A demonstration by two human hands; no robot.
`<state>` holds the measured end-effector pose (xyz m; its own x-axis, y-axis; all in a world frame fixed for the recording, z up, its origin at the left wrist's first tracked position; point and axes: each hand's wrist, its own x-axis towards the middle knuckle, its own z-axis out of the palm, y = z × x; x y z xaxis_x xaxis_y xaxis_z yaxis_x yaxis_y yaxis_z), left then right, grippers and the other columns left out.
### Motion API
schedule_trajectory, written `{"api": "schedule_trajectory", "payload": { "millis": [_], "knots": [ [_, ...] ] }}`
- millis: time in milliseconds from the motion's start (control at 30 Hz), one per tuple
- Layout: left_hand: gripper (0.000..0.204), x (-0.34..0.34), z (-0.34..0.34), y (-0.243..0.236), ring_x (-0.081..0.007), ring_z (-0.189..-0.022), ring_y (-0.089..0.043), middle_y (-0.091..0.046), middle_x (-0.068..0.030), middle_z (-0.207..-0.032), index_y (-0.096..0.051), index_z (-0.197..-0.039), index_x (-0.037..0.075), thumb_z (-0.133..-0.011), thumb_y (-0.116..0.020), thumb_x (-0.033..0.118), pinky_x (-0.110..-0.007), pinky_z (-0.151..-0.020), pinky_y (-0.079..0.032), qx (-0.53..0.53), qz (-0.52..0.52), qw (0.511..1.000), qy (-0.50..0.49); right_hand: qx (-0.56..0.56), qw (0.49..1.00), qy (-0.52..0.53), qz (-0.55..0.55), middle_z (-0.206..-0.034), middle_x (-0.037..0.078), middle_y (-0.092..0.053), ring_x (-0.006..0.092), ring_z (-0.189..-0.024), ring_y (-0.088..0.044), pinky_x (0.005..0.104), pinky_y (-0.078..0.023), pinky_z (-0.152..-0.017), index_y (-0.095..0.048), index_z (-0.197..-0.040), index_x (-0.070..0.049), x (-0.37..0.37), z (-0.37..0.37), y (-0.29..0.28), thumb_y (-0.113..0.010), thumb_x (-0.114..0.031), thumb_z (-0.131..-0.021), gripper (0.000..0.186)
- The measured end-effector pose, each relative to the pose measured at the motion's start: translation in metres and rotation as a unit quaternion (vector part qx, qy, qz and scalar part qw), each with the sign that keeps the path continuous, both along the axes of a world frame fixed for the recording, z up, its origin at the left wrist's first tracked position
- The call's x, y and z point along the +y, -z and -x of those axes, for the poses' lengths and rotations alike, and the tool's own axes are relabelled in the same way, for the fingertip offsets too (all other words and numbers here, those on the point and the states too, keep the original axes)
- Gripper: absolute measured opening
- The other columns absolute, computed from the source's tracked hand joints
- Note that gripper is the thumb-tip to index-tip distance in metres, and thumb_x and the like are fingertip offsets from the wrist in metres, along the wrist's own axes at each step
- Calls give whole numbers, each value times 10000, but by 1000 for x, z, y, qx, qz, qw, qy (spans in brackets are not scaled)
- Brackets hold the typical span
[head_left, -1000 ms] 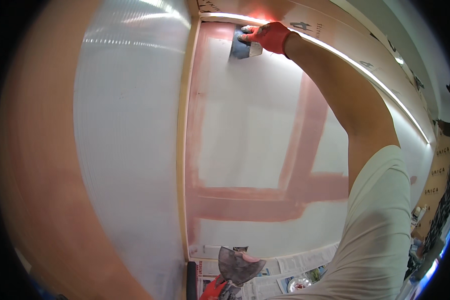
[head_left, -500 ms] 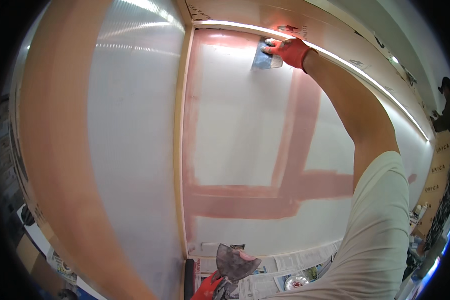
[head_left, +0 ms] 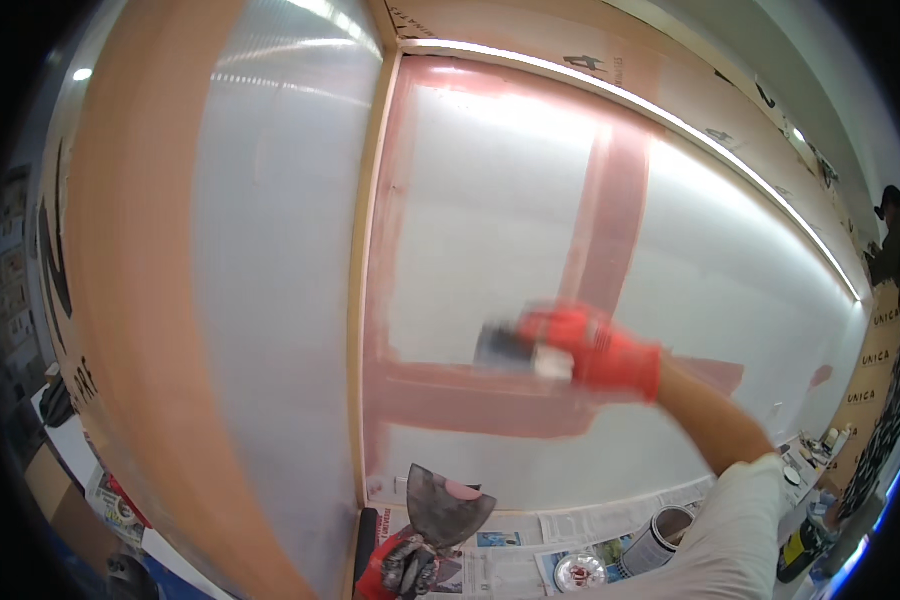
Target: The person mixes joint compound on a hawk and then applies it to a wall surface using a putty knife, smoothing the compound over seams and joints.
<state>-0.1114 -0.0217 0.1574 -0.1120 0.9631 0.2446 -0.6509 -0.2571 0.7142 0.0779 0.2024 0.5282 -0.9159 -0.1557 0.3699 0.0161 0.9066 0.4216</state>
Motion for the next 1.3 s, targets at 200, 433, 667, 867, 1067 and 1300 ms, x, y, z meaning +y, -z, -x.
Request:
{"api": "schedule_trajectory", "payload": {
  "millis": [200, 433, 667, 867, 1067, 1300],
  "knots": [
    [407, 5, -6, -13, -235, -442, -508, -631, -143, -877, -486, -1310, 78, -941, -546, 236, -349, -415, -423, -168, 23, 971, 170, -97, 933, -200, 285, -1486, 141, -444, 415, -1411, -331, 476, -290, -1164, -404, -1476, -144, -33, -28, 150, -633, -115, -854, 664],
    [563, -5, -12, -18, -252, -522, -568, -641, -149, -809, -426, -1404, 94, -930, -589, 350, -399, -473, -474, -72, 23, 997, -25, -62, 902, 15, 426, -1263, 127, -588, 326, -1194, -534, 412, -423, -1032, -472, -1415, -145, 10, -60, 222, -543, -227, -969, 459],
    [750, 46, -59, 23, -317, -1109, -625, -579, -146, -1308, -392, -1477, 132, -883, -665, 499, -506, -909, -532, -141, -49, 989, -20, 320, 308, -288, 849, -1230, 62, -625, 198, -1107, -588, 361, -493, -946, -521, -1314, -115, 21, 21, 377, -491, -273, -1030, 326],
    [257, 58, -106, -68, -112, -688, -595, -617, -15, -875, -572, -1146, 63, -1012, -557, 282, -297, -648, -518, 86, 33, 985, -147, 273, 524, -235, 772, -1377, 96, -527, 222, -1218, -543, 363, -457, -1025, -408, -1431, -54, -7, 11, 379, -464, -295, -1041, 462],
    [310, 66, -95, -54, -159, -891, -592, -605, -121, -1164, -584, -1200, -16, -1010, -511, 218, -295, -772, -487, 236, -21, 938, -252, 223, 531, -28, 817, -1394, 123, -500, 182, -1278, -460, 318, -376, -1073, -373, -1451, -8, -59, -16, 353, -498, -241, -1033, 495],
    [446, 77, -91, -34, -452, -1203, -545, -504, -323, -1331, -532, -1314, -80, -881, -596, 2, -453, -1009, -444, 680, -160, 508, -503, 215, 499, -31, 839, -1228, 109, -598, 151, -1057, -547, 294, -472, -896, -416, -1400, 23, -48, -18, 362, -662, -161, -950, 544]
  ]
}}
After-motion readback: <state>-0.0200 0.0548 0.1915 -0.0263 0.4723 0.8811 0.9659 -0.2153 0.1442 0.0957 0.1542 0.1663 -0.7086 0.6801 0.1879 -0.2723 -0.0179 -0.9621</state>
